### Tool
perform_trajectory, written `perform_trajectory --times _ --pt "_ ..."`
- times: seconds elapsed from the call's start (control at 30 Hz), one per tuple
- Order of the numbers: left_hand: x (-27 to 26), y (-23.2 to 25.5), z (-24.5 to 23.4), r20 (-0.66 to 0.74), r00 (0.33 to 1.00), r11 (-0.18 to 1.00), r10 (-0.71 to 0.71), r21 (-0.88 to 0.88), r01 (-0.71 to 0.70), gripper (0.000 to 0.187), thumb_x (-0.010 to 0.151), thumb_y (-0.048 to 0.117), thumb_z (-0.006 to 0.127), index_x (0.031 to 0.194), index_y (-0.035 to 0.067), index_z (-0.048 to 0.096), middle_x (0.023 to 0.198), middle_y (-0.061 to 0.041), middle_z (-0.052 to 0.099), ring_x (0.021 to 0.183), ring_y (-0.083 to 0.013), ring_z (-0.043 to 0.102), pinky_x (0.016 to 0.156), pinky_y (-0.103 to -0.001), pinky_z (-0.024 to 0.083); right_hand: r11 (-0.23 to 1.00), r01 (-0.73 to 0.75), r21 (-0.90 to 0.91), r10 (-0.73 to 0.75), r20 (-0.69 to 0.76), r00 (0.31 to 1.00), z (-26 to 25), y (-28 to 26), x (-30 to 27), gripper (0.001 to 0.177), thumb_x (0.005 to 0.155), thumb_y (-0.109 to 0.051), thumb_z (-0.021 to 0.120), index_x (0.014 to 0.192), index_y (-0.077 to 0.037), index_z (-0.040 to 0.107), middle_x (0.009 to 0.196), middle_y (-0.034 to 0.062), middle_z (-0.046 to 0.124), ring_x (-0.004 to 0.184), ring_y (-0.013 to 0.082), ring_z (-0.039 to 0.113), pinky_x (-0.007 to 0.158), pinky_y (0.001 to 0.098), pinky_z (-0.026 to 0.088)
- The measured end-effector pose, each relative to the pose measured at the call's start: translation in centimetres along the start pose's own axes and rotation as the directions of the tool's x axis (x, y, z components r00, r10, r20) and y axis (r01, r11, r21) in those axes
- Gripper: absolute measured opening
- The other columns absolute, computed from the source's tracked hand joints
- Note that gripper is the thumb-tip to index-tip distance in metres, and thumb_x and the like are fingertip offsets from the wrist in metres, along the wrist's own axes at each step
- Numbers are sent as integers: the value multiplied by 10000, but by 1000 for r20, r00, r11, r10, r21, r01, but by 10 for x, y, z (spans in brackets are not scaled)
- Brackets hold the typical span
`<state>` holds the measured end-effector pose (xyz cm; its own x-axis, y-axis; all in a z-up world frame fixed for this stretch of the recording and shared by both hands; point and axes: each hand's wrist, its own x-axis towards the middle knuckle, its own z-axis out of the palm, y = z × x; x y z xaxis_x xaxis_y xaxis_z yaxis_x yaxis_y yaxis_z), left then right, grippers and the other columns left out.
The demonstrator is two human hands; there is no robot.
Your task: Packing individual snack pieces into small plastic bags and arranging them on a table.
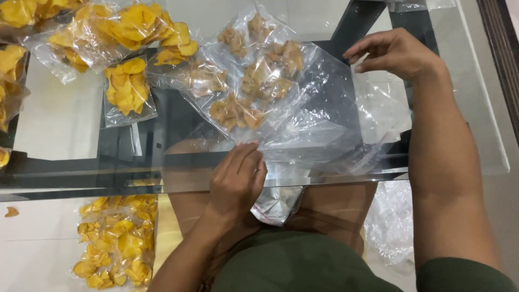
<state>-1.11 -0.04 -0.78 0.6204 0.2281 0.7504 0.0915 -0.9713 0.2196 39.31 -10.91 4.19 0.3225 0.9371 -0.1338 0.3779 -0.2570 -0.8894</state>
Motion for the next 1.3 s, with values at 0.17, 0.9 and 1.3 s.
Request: perform_trajectory --times 0.17,0.9,1.3 --pt "-8 -3 -9 -20 998 998 -66 -14 66 116 879 -63 755 976 -18 710 1052 -149 767 967 -245 753 962 -358 613 993 54 -105 -57 -24 998 9 7 10 309 877 41 774 1171 -32 717 1063 104 711 962 165 687 917 291 599" --pt "-20 -18 -16 -128 984 988 -125 -105 112 85 896 75 781 882 29 710 993 -142 755 927 -327 754 830 -390 623 601 676 -427 -775 -105 623 65 36 -32 128 889 111 802 1001 54 778 1196 242 698 1060 354 705 876 415 613" --pt "-20 -30 -35 -62 959 960 -278 -60 274 90 999 94 699 925 53 670 917 -92 781 816 -272 765 707 -339 600 796 593 -124 -606 -149 782 89 -6 -48 23 994 74 650 971 76 649 1064 257 744 1114 434 722 981 517 554"
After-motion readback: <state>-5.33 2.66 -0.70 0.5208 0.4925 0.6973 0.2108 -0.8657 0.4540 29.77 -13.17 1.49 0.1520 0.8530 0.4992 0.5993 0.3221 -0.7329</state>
